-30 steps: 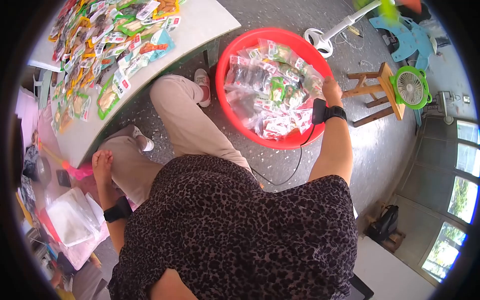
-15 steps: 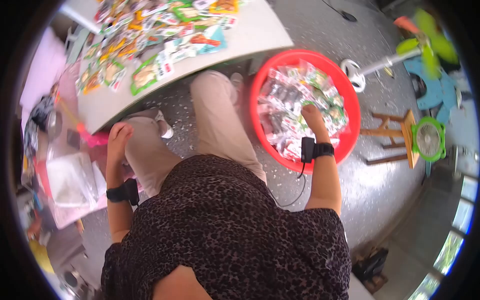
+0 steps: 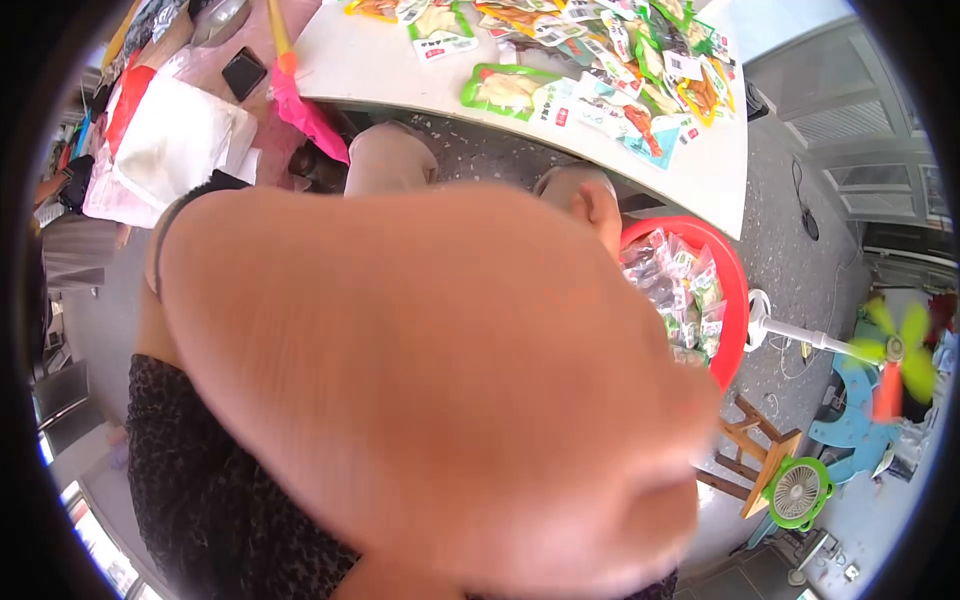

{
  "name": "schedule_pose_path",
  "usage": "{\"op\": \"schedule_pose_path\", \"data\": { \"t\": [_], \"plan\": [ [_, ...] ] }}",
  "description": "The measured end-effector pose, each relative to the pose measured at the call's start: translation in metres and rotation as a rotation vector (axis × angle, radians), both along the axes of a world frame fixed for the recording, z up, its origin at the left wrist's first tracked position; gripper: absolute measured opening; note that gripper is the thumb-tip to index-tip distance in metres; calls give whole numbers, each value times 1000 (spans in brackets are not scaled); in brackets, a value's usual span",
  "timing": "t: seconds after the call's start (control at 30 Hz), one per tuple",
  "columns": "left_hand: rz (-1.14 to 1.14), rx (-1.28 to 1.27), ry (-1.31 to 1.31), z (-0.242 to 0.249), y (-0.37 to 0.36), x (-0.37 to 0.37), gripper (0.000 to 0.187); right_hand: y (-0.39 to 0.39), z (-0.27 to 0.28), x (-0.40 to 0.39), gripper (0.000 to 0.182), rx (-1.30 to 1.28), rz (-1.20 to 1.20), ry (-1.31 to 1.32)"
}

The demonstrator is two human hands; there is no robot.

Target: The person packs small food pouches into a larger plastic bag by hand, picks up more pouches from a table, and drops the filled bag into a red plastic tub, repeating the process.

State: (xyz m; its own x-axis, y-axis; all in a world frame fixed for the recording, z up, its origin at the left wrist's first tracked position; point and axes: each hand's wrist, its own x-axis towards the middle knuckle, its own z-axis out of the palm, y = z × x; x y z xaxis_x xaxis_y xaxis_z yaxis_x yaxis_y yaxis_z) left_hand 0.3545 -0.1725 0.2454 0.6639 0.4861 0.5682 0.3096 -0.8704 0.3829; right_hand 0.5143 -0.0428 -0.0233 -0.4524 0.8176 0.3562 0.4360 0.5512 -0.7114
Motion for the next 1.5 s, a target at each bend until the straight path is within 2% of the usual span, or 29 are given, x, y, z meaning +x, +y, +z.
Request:
{"op": "schedule_pose_path", "data": {
  "t": [0.17, 0.37, 0.47, 0.97, 1.13, 1.2, 1.33, 1.37, 1.47, 1.5],
  "plan": [
    [-255, -105, -163, 0, -18, 19, 11, -13, 5, -25, 13, 310, 41, -130],
    [-367, -201, -283, -9, -24, 21, 11, -13, 1, -28, 9, 314, 4, -221],
    [-390, -229, -318, -14, -25, 23, 11, -4, -22, -26, 9, 395, -9, -260],
    [-559, -293, -388, -14, -25, 39, 12, -10, -20, -27, 12, 437, -60, -311],
    [-595, -299, -446, -14, -25, 32, 12, -8, -18, -29, 11, 365, -53, -398],
    [-584, -298, -463, -16, -25, 26, 12, -2, -22, -30, 11, 351, -22, -481],
    [-423, -314, -502, -26, -22, -1, 12, -7, -15, -28, 11, 371, -4, -274],
    [-366, -316, -508, -29, -22, -8, 12, -7, -17, -27, 12, 349, -21, -331],
    [-69, -324, -459, -49, -21, -37, 12, -6, -26, -25, 13, 452, -38, -187],
    [87, -308, -376, -56, -21, -48, 15, -7, -22, -23, 13, 428, -38, -279]
  ]
}}
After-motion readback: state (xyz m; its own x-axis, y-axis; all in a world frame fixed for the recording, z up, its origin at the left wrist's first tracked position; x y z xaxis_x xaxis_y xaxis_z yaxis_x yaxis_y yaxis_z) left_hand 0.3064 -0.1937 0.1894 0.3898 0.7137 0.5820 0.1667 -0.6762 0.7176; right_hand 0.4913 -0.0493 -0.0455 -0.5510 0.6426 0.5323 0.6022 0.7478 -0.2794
